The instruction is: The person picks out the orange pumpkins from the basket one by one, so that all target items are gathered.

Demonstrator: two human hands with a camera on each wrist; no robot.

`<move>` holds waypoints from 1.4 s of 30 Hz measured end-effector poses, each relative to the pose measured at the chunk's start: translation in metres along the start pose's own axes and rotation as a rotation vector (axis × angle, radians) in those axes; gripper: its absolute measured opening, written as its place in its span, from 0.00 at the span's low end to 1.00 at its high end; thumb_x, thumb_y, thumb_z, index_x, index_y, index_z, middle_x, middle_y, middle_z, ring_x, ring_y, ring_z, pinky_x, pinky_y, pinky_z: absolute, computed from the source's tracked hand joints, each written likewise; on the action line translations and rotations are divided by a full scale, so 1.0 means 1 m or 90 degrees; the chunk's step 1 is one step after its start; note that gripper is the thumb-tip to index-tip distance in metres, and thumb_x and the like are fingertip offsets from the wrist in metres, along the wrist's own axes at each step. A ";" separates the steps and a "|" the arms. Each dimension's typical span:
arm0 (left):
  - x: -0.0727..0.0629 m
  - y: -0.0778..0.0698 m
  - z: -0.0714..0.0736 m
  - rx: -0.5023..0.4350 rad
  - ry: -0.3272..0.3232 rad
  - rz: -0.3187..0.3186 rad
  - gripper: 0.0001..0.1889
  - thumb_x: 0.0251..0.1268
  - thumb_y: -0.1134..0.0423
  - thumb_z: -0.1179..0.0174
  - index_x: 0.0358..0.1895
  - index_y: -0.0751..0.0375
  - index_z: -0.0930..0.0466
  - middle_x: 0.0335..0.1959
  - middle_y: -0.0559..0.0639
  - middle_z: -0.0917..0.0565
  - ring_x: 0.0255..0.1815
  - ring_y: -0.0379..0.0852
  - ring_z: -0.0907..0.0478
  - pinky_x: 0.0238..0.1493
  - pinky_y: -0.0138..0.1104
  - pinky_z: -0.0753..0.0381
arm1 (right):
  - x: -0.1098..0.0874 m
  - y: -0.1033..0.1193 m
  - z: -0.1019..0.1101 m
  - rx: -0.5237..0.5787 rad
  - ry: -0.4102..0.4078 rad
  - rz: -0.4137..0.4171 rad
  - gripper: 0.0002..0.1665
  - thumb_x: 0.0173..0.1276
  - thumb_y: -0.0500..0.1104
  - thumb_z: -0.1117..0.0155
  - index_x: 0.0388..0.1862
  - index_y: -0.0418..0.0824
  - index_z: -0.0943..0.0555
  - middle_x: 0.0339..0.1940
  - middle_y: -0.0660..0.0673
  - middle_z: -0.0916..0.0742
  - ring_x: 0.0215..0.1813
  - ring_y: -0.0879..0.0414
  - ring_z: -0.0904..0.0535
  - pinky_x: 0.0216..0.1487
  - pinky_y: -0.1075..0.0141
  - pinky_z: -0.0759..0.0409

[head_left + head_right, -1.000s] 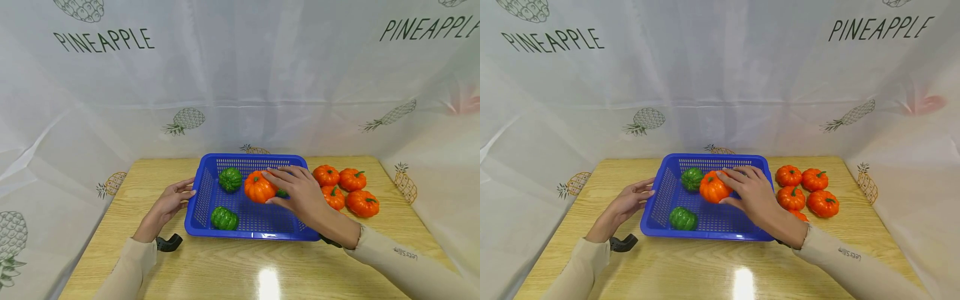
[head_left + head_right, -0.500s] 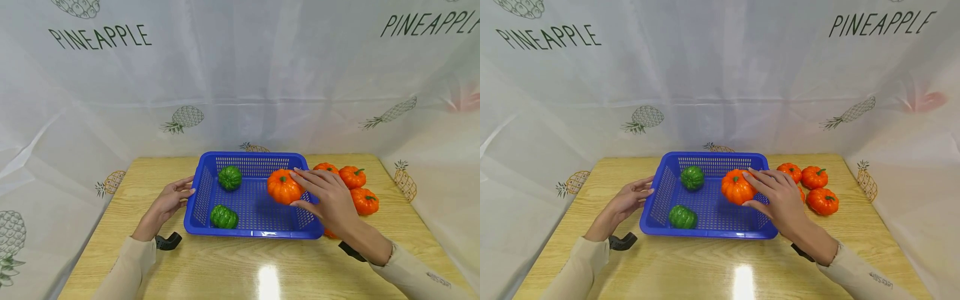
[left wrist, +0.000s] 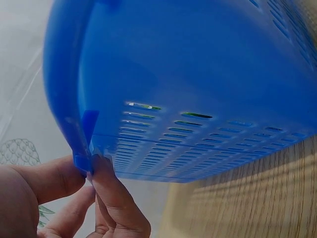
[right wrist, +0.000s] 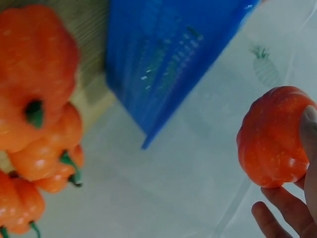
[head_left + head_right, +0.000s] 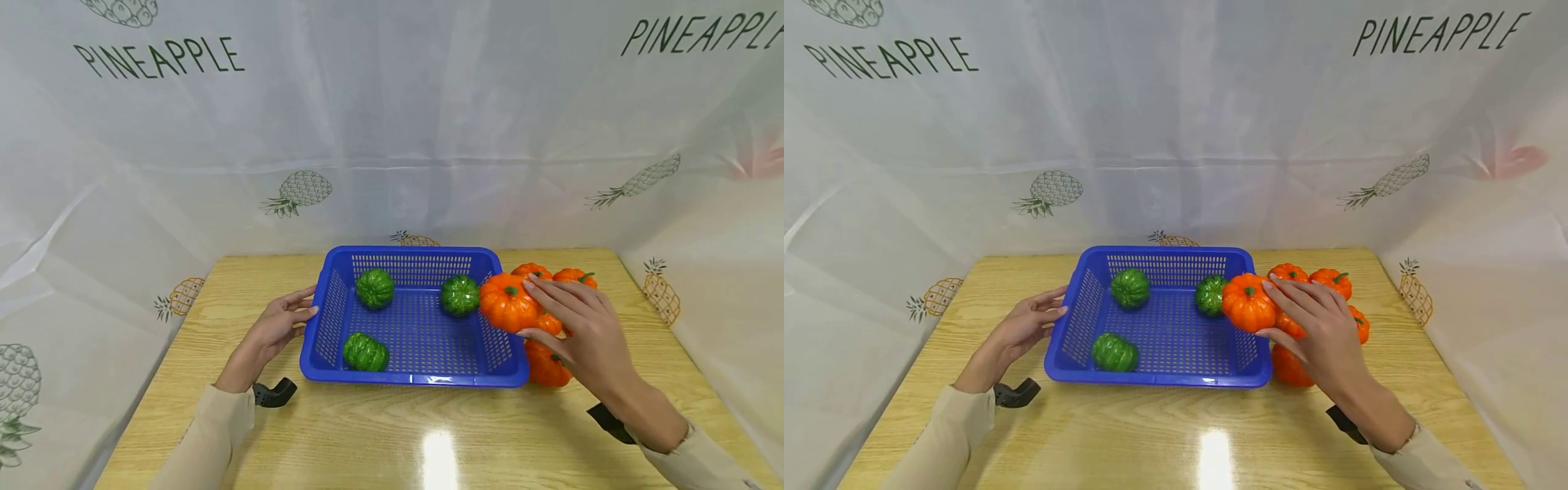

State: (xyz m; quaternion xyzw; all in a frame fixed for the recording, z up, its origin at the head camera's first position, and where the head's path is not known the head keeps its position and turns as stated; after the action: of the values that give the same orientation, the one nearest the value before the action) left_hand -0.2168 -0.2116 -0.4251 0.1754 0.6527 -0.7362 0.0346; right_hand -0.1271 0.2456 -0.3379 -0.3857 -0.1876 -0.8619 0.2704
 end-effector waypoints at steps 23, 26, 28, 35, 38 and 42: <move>0.000 0.000 0.001 -0.001 0.001 0.001 0.32 0.83 0.68 0.46 0.85 0.61 0.43 0.64 0.58 0.25 0.42 0.36 0.17 0.43 0.31 0.17 | -0.054 -0.051 0.029 0.003 -0.081 -0.067 0.50 0.69 0.76 0.41 0.61 0.33 0.13 0.62 0.42 0.12 0.54 0.42 0.22 0.72 0.76 0.40; 0.000 0.001 0.001 -0.004 0.002 0.000 0.32 0.83 0.68 0.46 0.85 0.62 0.43 0.63 0.56 0.24 0.42 0.36 0.17 0.44 0.31 0.17 | -0.062 -0.058 0.033 0.000 -0.079 -0.080 0.51 0.69 0.77 0.41 0.61 0.33 0.13 0.64 0.45 0.13 0.57 0.54 0.22 0.69 0.76 0.41; 0.000 0.001 0.001 -0.006 0.003 -0.001 0.32 0.83 0.68 0.46 0.85 0.62 0.43 0.62 0.55 0.24 0.42 0.36 0.17 0.44 0.31 0.16 | -0.067 -0.062 0.036 -0.001 -0.079 -0.090 0.51 0.68 0.77 0.41 0.62 0.33 0.13 0.64 0.48 0.13 0.60 0.65 0.25 0.68 0.76 0.42; 0.000 0.002 0.001 -0.005 0.003 -0.002 0.32 0.84 0.68 0.46 0.85 0.62 0.43 0.62 0.55 0.23 0.42 0.36 0.17 0.44 0.31 0.16 | -0.088 -0.078 0.044 -0.016 -0.054 -0.121 0.51 0.68 0.79 0.42 0.65 0.38 0.14 0.67 0.60 0.18 0.66 0.81 0.34 0.71 0.78 0.43; 0.000 0.002 0.001 -0.005 0.003 -0.001 0.32 0.84 0.68 0.46 0.85 0.61 0.43 0.61 0.55 0.23 0.43 0.36 0.17 0.44 0.31 0.16 | -0.097 -0.083 0.046 -0.020 -0.041 -0.130 0.52 0.68 0.80 0.44 0.66 0.39 0.14 0.67 0.64 0.20 0.64 0.81 0.34 0.70 0.79 0.43; 0.000 0.002 0.001 -0.005 0.003 0.000 0.32 0.84 0.68 0.46 0.85 0.61 0.43 0.61 0.54 0.24 0.43 0.36 0.17 0.45 0.31 0.16 | -0.106 -0.089 0.048 -0.024 -0.013 -0.138 0.52 0.68 0.80 0.45 0.67 0.39 0.15 0.68 0.66 0.23 0.56 0.67 0.26 0.68 0.81 0.45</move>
State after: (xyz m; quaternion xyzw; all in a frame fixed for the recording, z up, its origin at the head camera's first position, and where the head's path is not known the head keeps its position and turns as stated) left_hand -0.2168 -0.2126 -0.4266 0.1770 0.6557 -0.7332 0.0342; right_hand -0.0957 0.3749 -0.3994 -0.3768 -0.2149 -0.8855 0.1664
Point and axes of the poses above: each hand's wrist, its own x-axis towards the middle knuckle, its own z-axis out of the back of the hand, y = z × x, the point moved 5 cm from there along x, towards the middle knuckle
